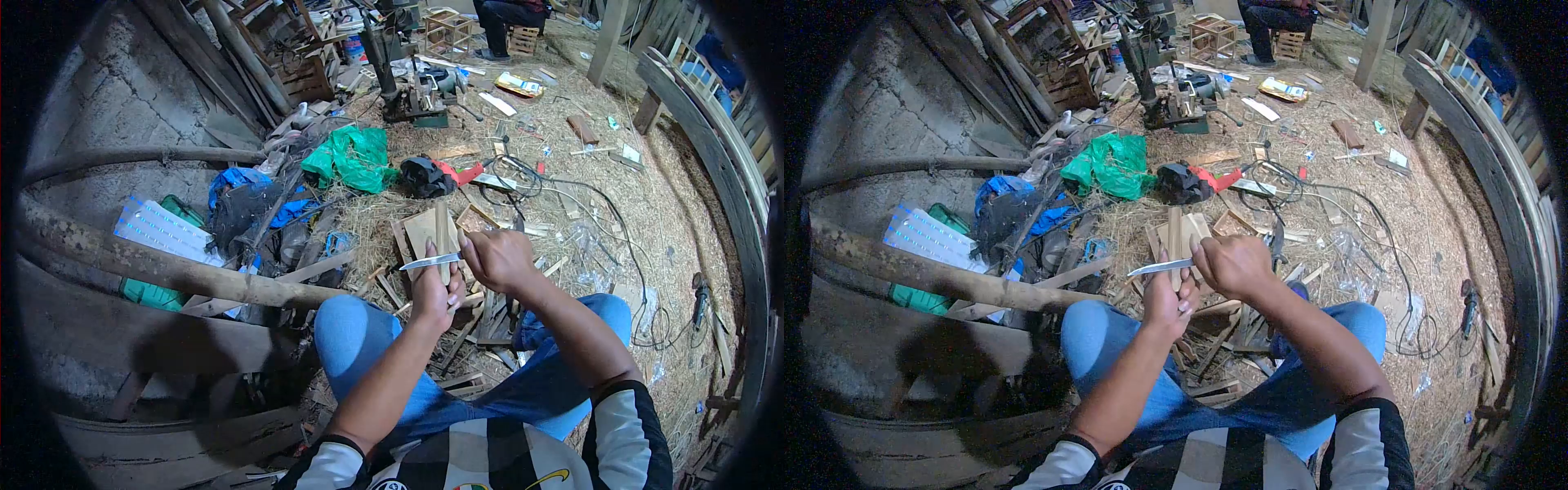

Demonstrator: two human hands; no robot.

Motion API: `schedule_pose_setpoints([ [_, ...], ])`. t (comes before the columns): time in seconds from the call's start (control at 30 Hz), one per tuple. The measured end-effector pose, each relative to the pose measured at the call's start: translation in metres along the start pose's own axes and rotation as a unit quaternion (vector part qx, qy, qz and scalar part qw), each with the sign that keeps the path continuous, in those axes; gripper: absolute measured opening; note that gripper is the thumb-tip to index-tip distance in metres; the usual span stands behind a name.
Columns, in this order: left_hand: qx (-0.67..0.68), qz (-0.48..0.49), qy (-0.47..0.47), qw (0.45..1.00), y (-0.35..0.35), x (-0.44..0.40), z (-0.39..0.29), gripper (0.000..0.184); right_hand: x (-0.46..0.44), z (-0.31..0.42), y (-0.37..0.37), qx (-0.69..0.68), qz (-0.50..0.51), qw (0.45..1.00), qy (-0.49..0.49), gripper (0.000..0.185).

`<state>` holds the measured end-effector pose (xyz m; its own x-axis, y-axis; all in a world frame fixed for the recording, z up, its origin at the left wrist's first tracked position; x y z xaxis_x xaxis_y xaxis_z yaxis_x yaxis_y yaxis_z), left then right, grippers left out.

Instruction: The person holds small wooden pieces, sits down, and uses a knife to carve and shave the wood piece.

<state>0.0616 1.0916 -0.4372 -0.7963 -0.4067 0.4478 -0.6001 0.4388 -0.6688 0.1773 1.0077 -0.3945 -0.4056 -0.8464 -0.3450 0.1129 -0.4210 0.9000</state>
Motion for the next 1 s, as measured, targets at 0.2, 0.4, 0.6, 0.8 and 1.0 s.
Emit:
schedule_pose_setpoints([
  [0.2, -0.031, 0.043, -0.024, 0.998, -0.008, 0.006, 0.003, 0.050, -0.006, -0.013, 0.003, 0.020, -0.025, 0.999, -0.036, 0.041],
  [0.4, -0.026, 0.022, -0.033, 0.999, -0.018, 0.007, 0.007, 0.050, -0.004, -0.024, 0.008, 0.020, 0.006, 0.998, -0.060, 0.043],
  [0.6, -0.004, -0.077, 0.000, 0.997, -0.014, 0.003, 0.004, 0.053, 0.001, -0.002, 0.002, -0.009, 0.054, 0.998, -0.008, 0.042],
  [0.8, -0.015, -0.031, -0.017, 0.999, -0.016, 0.002, 0.003, 0.053, -0.005, -0.008, 0.002, 0.011, 0.013, 1.000, -0.001, 0.041],
  [1.0, -0.011, 0.045, -0.018, 0.999, -0.009, 0.006, 0.007, 0.048, -0.016, -0.048, 0.005, 0.056, 0.031, 0.989, -0.134, 0.046],
])
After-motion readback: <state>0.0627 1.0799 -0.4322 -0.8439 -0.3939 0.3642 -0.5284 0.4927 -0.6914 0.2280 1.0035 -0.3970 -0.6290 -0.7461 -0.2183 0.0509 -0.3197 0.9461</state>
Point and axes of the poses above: each hand's wrist, its own x-axis away from the middle knuckle, its own y-axis out of the back of the hand, z = x × y, the point moved 2 cm from there along -x, towards the middle knuckle, and after that the axes turned 1 degree about x, right-handed, at the moved point
